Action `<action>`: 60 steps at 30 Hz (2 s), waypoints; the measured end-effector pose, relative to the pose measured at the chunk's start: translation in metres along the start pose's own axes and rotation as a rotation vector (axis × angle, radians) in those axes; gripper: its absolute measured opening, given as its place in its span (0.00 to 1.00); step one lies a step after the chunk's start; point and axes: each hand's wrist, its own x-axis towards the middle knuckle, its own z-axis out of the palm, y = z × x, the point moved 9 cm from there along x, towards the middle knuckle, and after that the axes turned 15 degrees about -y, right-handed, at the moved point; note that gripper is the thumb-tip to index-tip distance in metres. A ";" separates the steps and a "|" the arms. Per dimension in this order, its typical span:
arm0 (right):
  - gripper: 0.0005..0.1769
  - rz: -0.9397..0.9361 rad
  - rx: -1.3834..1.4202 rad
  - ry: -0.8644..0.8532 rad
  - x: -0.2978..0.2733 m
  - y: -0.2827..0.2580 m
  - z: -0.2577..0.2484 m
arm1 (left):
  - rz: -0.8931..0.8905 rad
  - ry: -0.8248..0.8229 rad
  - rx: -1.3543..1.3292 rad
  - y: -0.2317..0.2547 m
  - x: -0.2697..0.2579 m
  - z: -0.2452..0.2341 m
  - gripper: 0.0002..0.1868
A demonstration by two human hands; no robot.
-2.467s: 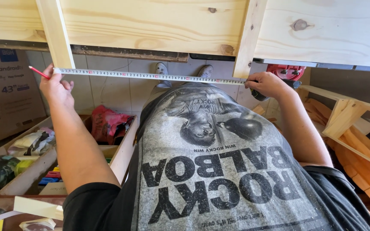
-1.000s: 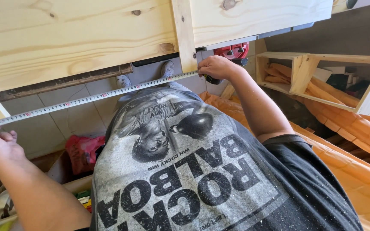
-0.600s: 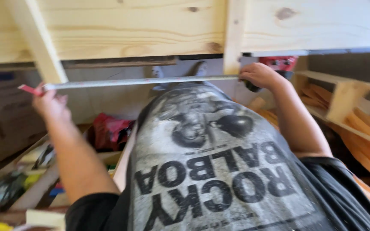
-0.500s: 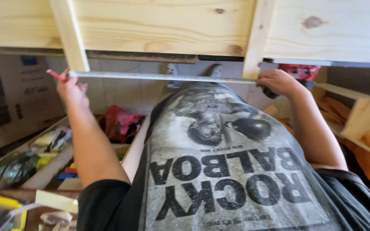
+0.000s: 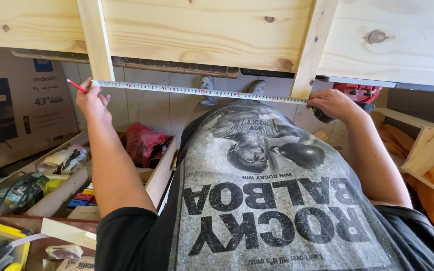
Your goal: Measuring a wooden board with a tape measure, marking it with a pencil, and aligning it on a table saw.
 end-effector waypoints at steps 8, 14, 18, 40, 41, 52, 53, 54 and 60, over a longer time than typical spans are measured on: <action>0.18 -0.026 -0.008 -0.013 -0.011 -0.008 -0.001 | -0.002 0.006 -0.018 0.007 -0.010 0.005 0.11; 0.18 -0.069 -0.025 -0.012 -0.025 -0.020 0.001 | -0.047 -0.064 -0.308 -0.011 -0.004 0.011 0.06; 0.19 -0.093 -0.083 -0.027 -0.028 -0.032 0.009 | -0.095 -0.218 -0.278 0.042 -0.043 0.061 0.22; 0.14 -0.223 -0.108 -0.015 -0.016 -0.045 0.017 | -0.021 -0.362 0.502 0.063 -0.040 0.155 0.23; 0.14 -0.226 -0.107 -0.013 -0.014 -0.044 0.018 | -0.017 -0.361 0.503 0.045 -0.029 0.156 0.23; 0.16 -0.673 0.553 0.081 -0.023 -0.052 0.011 | 0.054 -0.676 -0.001 0.033 -0.113 0.232 0.19; 0.16 -0.676 0.552 0.082 -0.022 -0.055 0.011 | 0.058 -0.675 -0.001 0.035 -0.127 0.251 0.19; 0.14 -0.745 0.719 0.117 -0.023 -0.057 0.005 | 0.056 -0.748 -0.001 0.036 -0.143 0.276 0.19; 0.14 -0.860 1.137 0.338 -0.024 -0.080 -0.025 | -0.006 -0.969 -0.042 0.027 -0.211 0.408 0.17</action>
